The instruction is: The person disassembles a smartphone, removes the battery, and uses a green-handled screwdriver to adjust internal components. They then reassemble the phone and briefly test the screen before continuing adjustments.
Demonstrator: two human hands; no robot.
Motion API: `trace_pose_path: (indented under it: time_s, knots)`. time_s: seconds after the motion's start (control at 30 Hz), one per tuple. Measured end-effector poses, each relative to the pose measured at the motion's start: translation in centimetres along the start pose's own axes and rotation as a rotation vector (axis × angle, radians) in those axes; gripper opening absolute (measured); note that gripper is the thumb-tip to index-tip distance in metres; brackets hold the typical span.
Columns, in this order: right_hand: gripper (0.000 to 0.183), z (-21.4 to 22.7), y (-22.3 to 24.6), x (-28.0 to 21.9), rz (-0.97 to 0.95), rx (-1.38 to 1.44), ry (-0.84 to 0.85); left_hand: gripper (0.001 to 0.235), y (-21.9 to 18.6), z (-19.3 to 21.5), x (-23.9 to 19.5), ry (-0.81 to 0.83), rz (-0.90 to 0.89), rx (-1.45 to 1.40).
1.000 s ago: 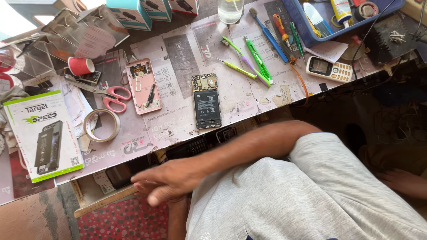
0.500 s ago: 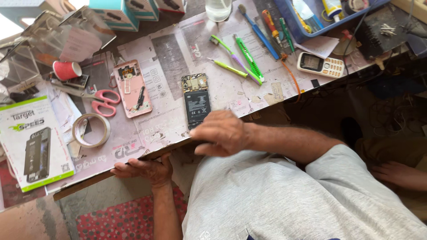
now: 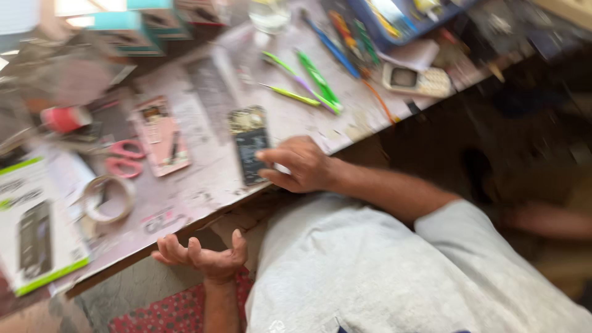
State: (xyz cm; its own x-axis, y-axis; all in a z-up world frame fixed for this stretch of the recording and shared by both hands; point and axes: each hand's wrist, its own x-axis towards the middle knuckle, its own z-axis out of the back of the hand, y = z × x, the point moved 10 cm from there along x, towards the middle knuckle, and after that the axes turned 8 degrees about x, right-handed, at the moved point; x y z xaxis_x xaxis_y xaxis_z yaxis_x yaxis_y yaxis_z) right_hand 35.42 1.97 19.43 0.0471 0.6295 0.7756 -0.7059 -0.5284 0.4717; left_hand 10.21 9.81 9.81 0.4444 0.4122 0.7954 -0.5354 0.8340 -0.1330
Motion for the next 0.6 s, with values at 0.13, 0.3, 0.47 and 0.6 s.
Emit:
trace_pose_path:
  time_s: [0.13, 0.3, 0.47, 0.6]
  knots:
    - [0.034, 0.3, -1.1, -1.6, -0.049, 0.05, -0.083, 0.039, -0.9, -0.6, 4.5, 0.024, -0.117, -0.236]
    - [0.029, -0.4, -1.8, -2.6, -0.024, 0.015, -0.123, 0.016, 1.6, -4.9, 7.2, 0.07, 0.167, -0.519]
    - [0.027, -0.9, -1.4, -2.1, -0.004, 0.003, -0.085, 0.023, 4.4, -5.9, 7.6, 0.015, 0.388, -0.731]
    - [0.028, -2.0, -0.8, -1.8, 0.039, -0.075, -0.008, 0.022, 5.2, -7.0, 7.0, 0.075, 0.451, -0.789]
